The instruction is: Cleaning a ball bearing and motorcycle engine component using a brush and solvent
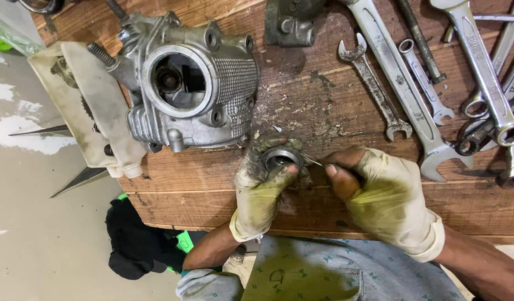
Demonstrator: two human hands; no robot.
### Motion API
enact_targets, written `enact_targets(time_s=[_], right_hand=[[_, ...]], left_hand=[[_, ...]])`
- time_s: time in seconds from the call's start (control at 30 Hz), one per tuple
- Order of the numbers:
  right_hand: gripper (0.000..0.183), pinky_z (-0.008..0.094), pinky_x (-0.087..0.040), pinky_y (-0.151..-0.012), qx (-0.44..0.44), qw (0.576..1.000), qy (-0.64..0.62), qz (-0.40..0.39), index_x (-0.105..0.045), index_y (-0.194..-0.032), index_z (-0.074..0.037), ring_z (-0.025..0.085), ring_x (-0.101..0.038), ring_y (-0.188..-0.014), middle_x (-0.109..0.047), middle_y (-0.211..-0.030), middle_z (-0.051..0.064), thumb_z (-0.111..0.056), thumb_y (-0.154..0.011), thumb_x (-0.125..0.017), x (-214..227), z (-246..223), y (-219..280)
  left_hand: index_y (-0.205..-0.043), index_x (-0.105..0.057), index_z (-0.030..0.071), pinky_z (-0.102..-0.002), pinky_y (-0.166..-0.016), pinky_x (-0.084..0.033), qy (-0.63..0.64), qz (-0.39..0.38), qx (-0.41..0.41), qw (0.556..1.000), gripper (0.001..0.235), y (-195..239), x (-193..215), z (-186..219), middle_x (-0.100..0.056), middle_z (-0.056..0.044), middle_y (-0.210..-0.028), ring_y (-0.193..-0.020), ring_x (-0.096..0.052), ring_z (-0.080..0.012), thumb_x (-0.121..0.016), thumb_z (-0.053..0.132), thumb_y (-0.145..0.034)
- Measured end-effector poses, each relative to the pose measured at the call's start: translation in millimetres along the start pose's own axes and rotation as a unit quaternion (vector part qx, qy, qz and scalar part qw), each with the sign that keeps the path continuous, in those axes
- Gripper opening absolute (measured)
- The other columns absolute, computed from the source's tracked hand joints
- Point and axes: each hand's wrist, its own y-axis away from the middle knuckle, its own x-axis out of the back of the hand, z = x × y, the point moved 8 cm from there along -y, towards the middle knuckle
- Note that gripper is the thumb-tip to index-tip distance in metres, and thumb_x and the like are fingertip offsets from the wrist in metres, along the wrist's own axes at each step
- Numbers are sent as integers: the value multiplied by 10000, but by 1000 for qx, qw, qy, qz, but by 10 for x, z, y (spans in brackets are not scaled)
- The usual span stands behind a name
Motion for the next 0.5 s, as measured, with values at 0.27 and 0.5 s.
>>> enact_targets(time_s=[0.27, 0.5], right_hand=[[92, 361, -498, -618, 40, 999, -29, 5, -667, -911, -109, 224, -640, -620, -718, -810, 47, -124, -898, -756, -140, -100, 21], [68, 394, -450, -536, 82, 997, -1, 12, -678, -955, -111, 245, -581, -527, -666, -694, 47, -142, -925, -730, -219, -94, 56]], left_hand=[[-1315, -574, 23, -321, -1046, -570, -24, -27, -8, 999, 456, 19, 45, -87, -704, -118, -1190, -1088, -688, -201, -769, -3, -904], [-1346, -543, 46, -268, -895, -553, -23, 2, 31, 999, 569, 36, 59, -102, -698, -79, -1035, -935, -656, -141, -820, 40, -848]])
